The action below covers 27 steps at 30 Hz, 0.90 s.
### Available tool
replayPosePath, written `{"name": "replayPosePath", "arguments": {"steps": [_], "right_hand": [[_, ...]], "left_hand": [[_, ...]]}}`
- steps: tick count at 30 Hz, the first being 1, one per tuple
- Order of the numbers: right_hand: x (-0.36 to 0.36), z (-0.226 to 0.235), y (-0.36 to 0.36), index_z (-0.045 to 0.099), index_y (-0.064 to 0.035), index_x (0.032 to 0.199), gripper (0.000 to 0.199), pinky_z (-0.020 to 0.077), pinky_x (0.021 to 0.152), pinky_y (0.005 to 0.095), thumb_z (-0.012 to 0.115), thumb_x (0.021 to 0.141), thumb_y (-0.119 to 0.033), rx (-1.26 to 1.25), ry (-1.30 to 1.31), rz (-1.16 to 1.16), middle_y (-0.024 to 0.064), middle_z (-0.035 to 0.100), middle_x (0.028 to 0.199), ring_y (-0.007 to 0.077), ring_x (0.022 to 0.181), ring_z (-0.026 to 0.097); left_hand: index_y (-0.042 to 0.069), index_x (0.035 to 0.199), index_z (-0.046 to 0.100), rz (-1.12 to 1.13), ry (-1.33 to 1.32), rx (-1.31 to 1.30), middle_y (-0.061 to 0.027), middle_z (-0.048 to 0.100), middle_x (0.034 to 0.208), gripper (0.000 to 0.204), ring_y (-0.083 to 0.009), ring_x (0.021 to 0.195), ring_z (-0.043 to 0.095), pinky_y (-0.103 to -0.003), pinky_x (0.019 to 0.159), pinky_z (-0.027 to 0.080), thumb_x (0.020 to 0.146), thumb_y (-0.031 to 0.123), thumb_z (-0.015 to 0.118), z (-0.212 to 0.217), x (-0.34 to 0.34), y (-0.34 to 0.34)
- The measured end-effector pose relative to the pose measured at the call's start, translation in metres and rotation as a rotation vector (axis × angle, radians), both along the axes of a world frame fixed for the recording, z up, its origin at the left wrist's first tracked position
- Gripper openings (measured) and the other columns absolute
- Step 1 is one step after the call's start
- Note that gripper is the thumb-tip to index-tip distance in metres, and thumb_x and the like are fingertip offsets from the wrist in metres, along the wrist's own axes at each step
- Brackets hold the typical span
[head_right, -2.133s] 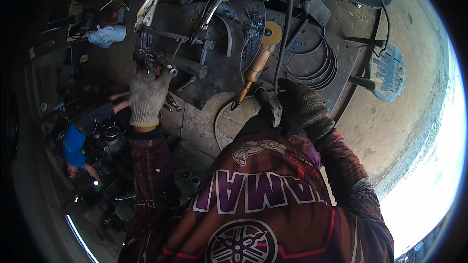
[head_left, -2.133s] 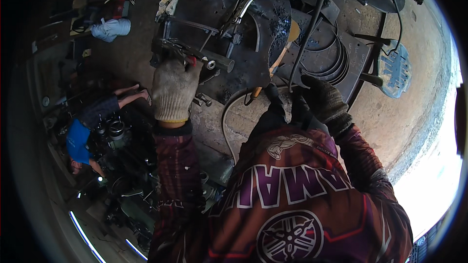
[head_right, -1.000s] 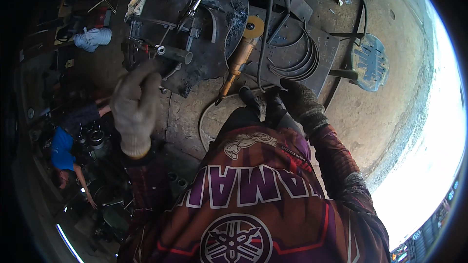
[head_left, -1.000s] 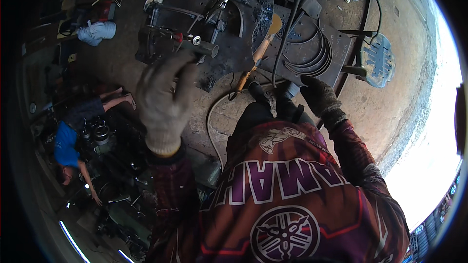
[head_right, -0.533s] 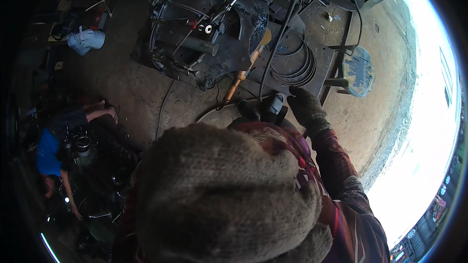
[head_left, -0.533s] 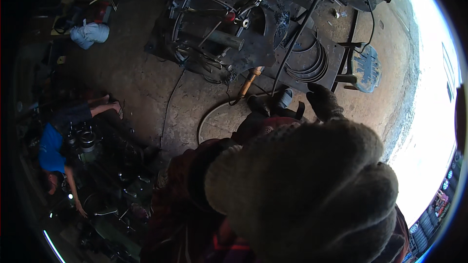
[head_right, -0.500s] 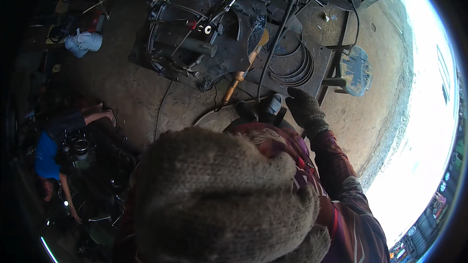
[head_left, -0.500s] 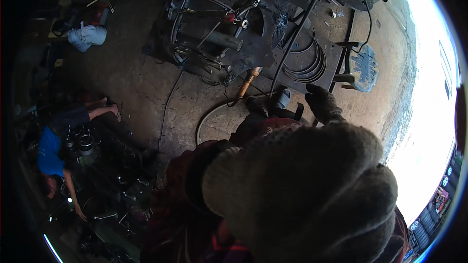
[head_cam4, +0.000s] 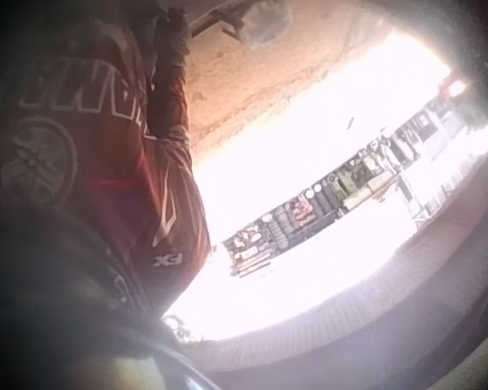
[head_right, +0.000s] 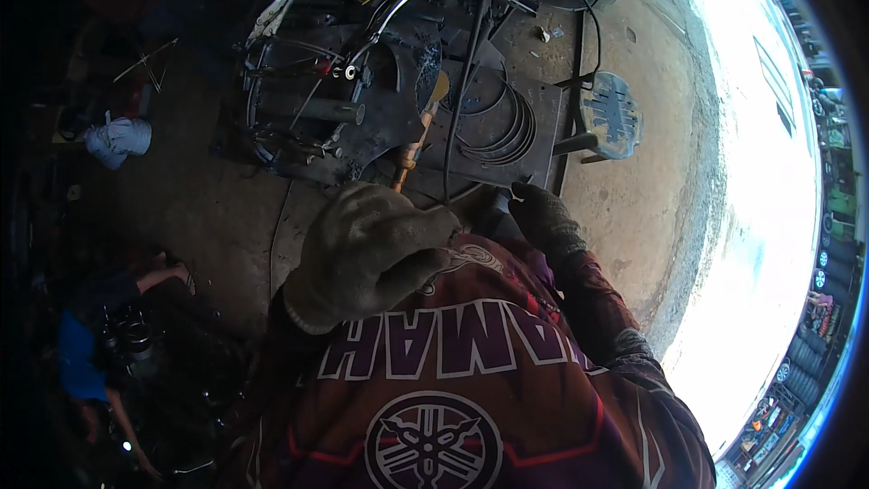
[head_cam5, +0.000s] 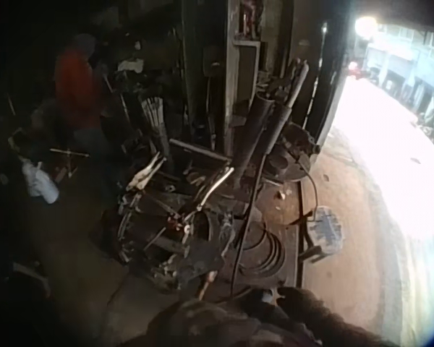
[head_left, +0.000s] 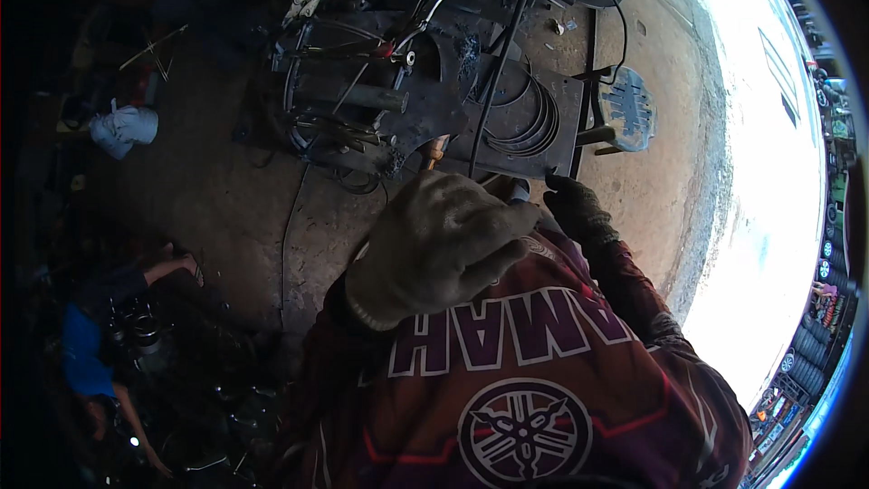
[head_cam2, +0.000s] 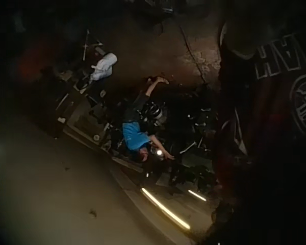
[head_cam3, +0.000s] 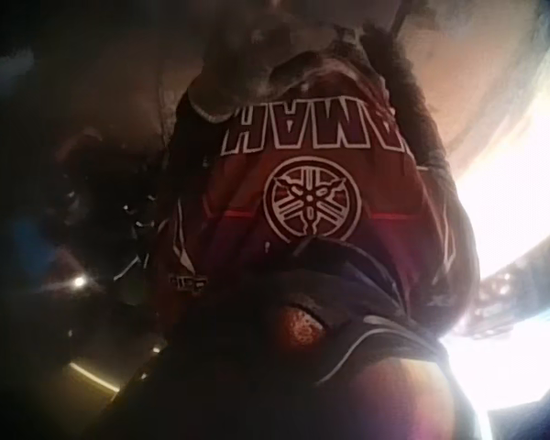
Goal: The person welds metal rods attached to a fixture, hammers the metal assembly with a hammer, removes the locking pliers, and turns a bolt using a wrench.
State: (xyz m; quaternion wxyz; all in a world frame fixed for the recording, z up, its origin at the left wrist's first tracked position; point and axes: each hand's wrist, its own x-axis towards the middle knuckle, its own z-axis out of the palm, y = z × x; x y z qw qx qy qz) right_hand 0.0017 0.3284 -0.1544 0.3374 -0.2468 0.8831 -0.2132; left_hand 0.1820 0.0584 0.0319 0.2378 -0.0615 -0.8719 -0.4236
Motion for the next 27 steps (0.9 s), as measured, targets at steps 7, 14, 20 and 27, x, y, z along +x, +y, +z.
{"name": "replayPosePath", "arguments": {"steps": [7,14,20,27], "right_hand": [[-0.045,-0.016,0.038,0.065,-0.0056,0.135,0.046,0.0497,0.106,0.0416,0.067,0.095,-0.027,0.015,-0.090,-0.019,0.0185,0.068,0.131,0.0340,0.125,0.063],[-0.123,-0.057,0.113,0.061,-0.0068,0.141,0.047,0.0540,0.057,0.0317,0.069,0.096,-0.018,0.107,-0.141,0.038,0.0066,0.074,0.098,0.0131,0.062,0.064],[-0.179,-0.044,0.174,0.060,-0.0061,0.141,0.048,0.0501,0.048,0.0310,0.067,0.095,-0.020,0.300,-0.464,-0.296,0.0064,0.070,0.089,0.0111,0.052,0.057],[-0.217,-0.032,0.224,0.066,-0.0043,0.112,0.023,0.0511,0.046,0.0319,0.066,0.092,-0.016,0.474,-0.465,-0.461,0.0004,0.059,0.075,0.0142,0.053,0.058]], "left_hand": [[0.008,0.116,0.067,0.152,-0.671,0.188,-0.0117,0.073,0.088,0.034,-0.0287,0.086,0.073,-0.042,0.077,0.057,0.089,0.027,0.074,-0.107,0.009,0.014],[0.017,0.135,0.061,0.548,-1.160,0.257,-0.0147,0.071,0.117,0.046,-0.0325,0.110,0.070,-0.044,0.092,0.055,0.093,0.037,0.067,-0.248,-0.083,0.023],[0.009,0.148,0.046,1.101,-1.289,-0.089,-0.0272,0.045,0.154,0.073,-0.0472,0.138,0.047,-0.054,0.116,0.037,0.094,0.057,0.058,-0.413,-0.127,0.001],[0.009,0.144,0.050,1.102,-1.311,0.027,-0.0259,0.050,0.148,0.073,-0.0446,0.135,0.051,-0.053,0.113,0.041,0.090,0.057,0.063,-0.463,-0.156,0.006]]}}
